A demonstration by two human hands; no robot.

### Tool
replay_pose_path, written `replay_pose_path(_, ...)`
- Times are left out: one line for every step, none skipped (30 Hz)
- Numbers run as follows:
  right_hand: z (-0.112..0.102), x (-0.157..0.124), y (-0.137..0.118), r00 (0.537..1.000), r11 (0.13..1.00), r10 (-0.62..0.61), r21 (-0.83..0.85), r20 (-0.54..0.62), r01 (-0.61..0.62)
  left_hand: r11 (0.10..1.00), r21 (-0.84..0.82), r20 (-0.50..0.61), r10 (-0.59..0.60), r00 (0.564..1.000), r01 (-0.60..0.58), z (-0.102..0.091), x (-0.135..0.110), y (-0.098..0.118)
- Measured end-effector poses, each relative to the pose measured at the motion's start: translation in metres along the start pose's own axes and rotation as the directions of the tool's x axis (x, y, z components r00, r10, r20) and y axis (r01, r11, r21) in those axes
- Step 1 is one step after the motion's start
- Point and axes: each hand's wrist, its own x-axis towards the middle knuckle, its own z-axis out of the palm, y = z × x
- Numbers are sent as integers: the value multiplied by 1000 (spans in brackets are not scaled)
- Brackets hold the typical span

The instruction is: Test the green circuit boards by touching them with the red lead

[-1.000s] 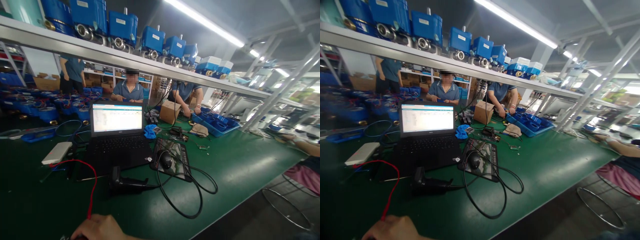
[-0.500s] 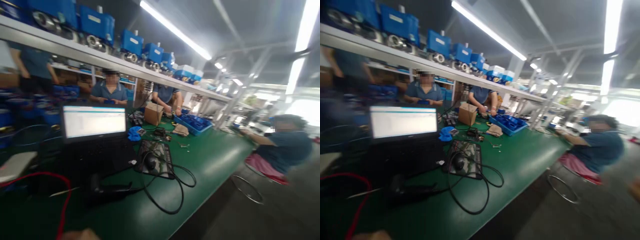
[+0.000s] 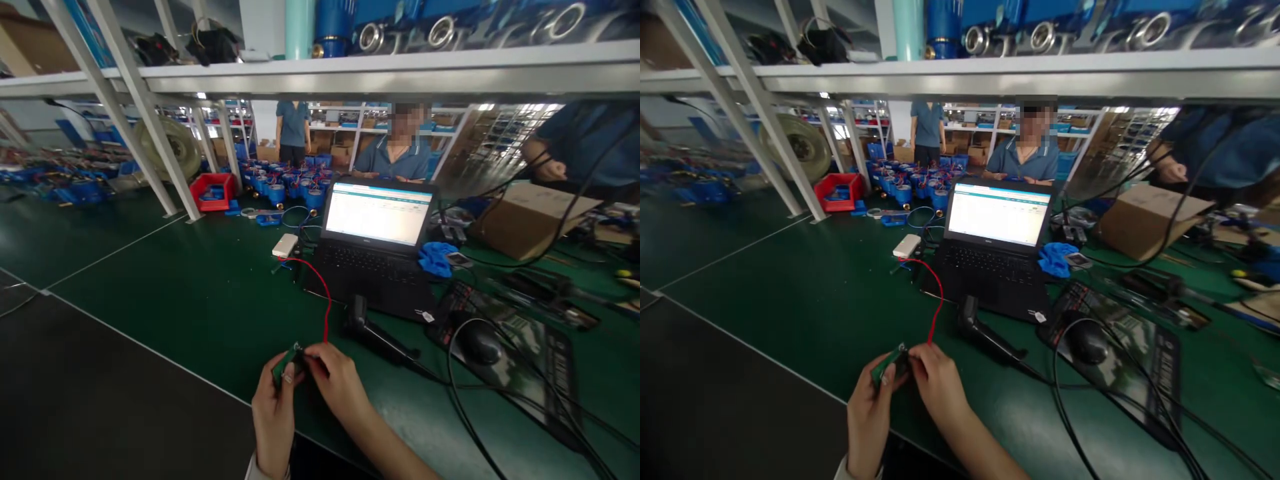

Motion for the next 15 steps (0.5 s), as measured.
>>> replay_pose_path(0,0,0,1000,1000,-1,-3,0,1,1000,-4,2,-3,1000,3,0,-1,0)
replay_pose_path(1,0,0,1000,1000,0,-6,1,0,1000,-7,1,-3,1000,3,-1,-1,0)
replay_pose_path(1,0,0,1000,1000,3,-9,0,-3,1000,-8,1,-2,1000,2,-1,-1,0)
replay_pose_path(1,0,0,1000,1000,7,-12,-1,-7,1000,-9,2,0,1000,0,-2,-1,-1)
replay_pose_path(1,1,0,1000,1000,11,-13,1,-10,1000,-7,2,2,1000,-2,-3,-1,-2)
replay_pose_path(1,1,-1,1000,1000,14,-12,4,-14,1000,-4,2,3,1000,-3,-3,-1,-3)
replay_pose_path(1,1,-1,1000,1000,15,-10,6,-15,1000,0,2,1,1000,-1,-4,0,-5)
replay_pose_path(1,1,-1,1000,1000,15,-8,8,-15,1000,4,0,-2,1000,2,-4,0,-5)
replay_pose_path(1,1,-1,1000,1000,16,-4,10,-16,1000,9,-2,-6,1000,6,-4,0,-6)
replay_pose_path(1,1,-1,1000,1000,16,1,8,-16,1000,14,-5,-6,1000,6,-4,0,-6)
replay_pose_path(1,0,-1,1000,1000,16,7,4,-16,1000,16,-7,-4,1000,4,-4,0,-6)
replay_pose_path(2,0,-1,1000,1000,18,13,1,-18,1000,15,-8,-1,1000,1,-4,0,-6)
replay_pose_path(2,0,-1,1000,1000,22,19,0,-22,1000,14,-8,-3,1000,3,-4,0,-5)
replay_pose_path(3,0,-1,1000,999,28,21,0,-28,1000,11,-6,-9,1000,10,-4,1,-4)
replay_pose_path(4,1,-1,999,999,35,17,1,-35,1000,8,-10,-18,1000,18,-5,1,-3)
